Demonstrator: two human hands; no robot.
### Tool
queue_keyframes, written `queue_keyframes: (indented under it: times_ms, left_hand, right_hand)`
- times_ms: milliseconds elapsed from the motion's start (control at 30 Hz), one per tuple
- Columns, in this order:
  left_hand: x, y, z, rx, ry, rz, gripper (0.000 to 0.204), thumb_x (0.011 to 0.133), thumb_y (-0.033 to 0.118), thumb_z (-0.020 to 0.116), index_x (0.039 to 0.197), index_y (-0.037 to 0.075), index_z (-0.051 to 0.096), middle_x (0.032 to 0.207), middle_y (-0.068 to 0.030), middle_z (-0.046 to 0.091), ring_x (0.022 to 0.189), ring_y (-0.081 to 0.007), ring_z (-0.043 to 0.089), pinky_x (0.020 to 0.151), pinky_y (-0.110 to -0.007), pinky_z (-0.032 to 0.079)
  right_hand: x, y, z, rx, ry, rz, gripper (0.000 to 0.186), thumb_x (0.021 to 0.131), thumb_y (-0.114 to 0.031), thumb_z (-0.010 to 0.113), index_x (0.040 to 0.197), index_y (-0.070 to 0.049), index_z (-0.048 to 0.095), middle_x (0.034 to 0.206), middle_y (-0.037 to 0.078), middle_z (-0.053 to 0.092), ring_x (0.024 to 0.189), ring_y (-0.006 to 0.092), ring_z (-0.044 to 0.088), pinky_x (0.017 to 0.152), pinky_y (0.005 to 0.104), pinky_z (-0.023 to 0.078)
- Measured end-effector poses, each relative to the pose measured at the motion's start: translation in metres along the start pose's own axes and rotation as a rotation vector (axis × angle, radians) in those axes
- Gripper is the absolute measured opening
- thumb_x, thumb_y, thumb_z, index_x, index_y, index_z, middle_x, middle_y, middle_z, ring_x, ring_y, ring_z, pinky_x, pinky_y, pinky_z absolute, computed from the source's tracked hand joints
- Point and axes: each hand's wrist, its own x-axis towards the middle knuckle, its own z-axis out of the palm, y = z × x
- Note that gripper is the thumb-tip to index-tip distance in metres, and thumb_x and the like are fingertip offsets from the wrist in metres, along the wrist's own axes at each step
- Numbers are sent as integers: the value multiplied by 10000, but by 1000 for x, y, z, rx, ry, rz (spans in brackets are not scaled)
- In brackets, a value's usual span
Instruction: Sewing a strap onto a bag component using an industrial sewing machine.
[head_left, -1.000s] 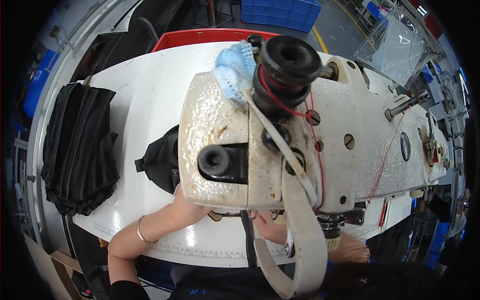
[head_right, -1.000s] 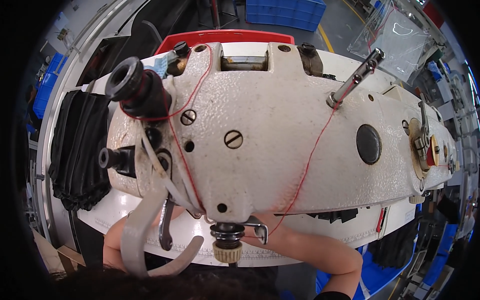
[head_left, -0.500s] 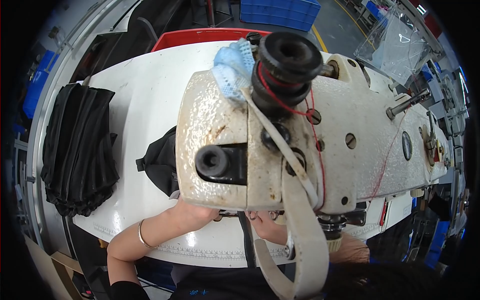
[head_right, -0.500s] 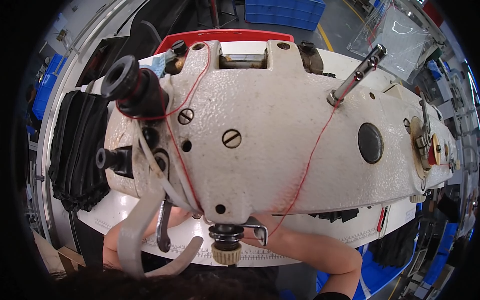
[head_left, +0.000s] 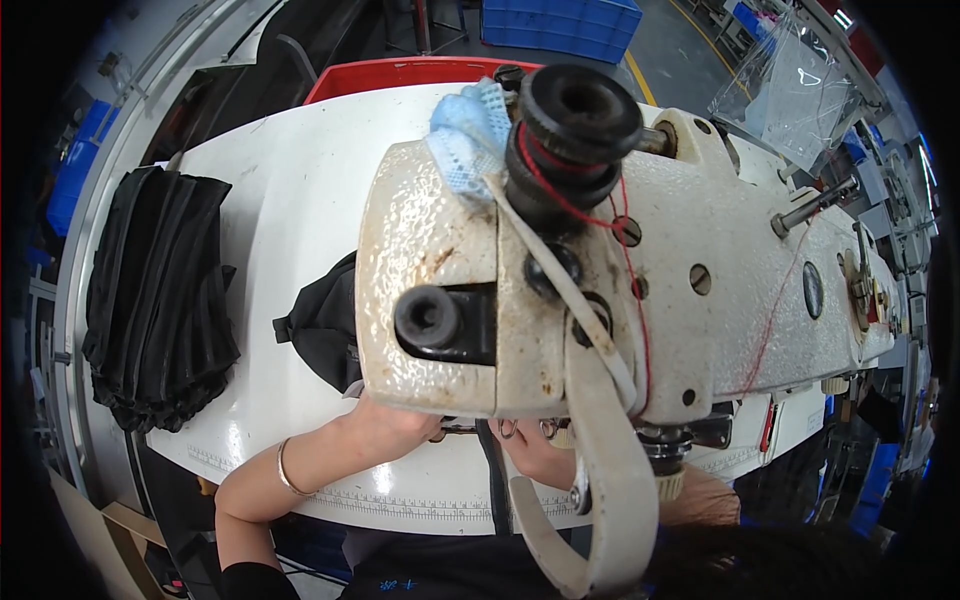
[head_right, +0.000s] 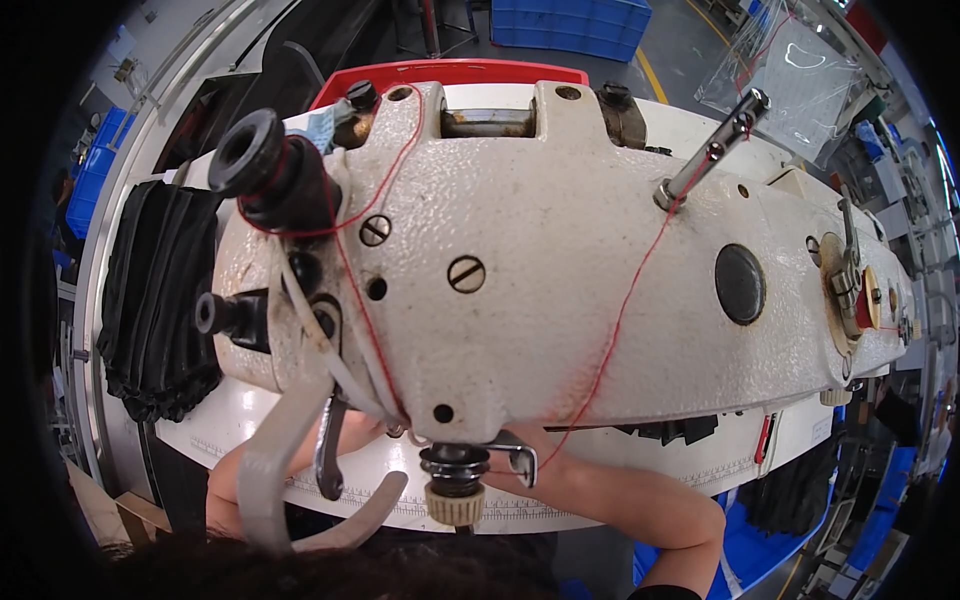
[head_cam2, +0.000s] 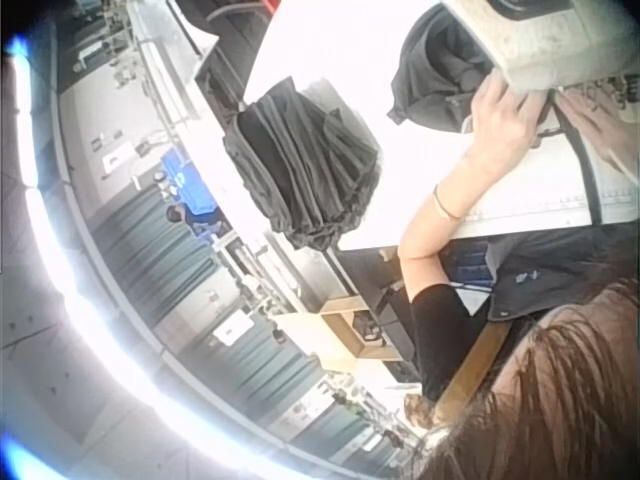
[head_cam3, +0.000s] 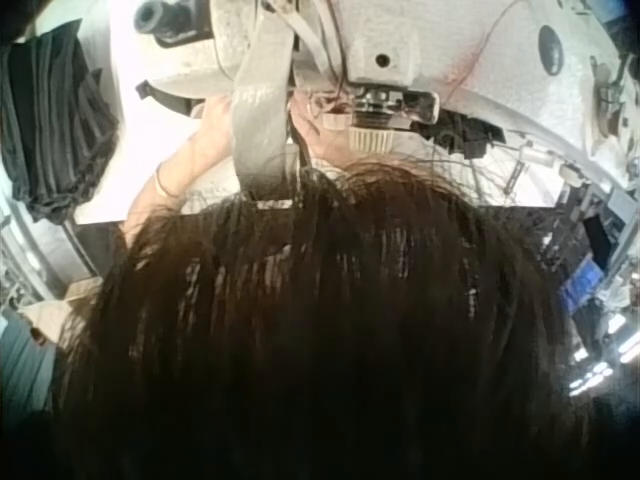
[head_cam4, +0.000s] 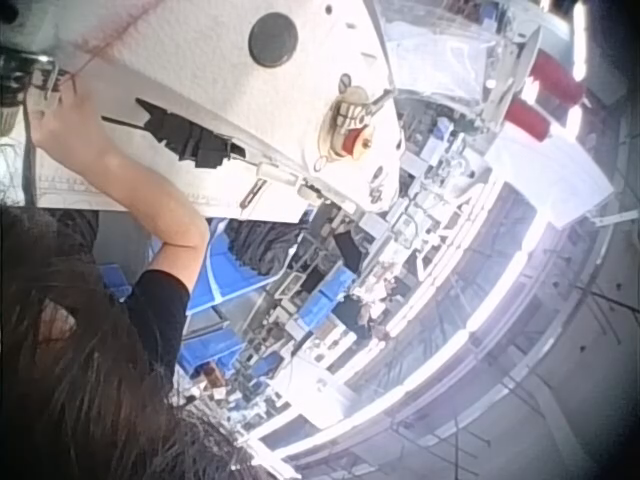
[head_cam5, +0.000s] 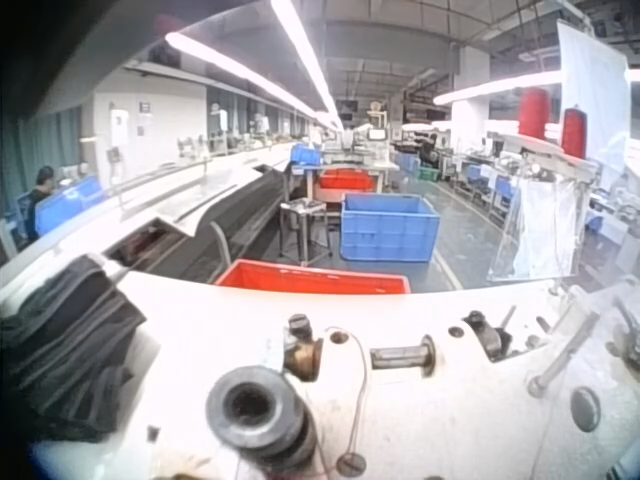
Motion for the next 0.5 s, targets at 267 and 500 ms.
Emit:
queue_keyframes:
  times_ms: [267, 500]
  left_hand:
    - [8, 12, -16, 33, -56, -120, 356, 432, 92, 726, 777, 36, 660, 822, -87, 611, 786, -284, 610, 661, -407, 499]
    - [12, 14, -11, -137, 208, -35, 332, 545, 53, 655, 876, 27, 672, 864, -99, 625, 809, -276, 621, 698, -403, 512]
  right_hand:
    - [-3, 2, -12, -874, -198, -432, 316, 761, 30, 548, 1055, 143, 566, 818, 47, 462, 766, 147, 472, 821, 268, 442]
    - [2, -9, -14, -1024, -202, -422, 342, 754, -28, 556, 1071, 95, 593, 807, 33, 490, 780, 132, 483, 772, 256, 451]
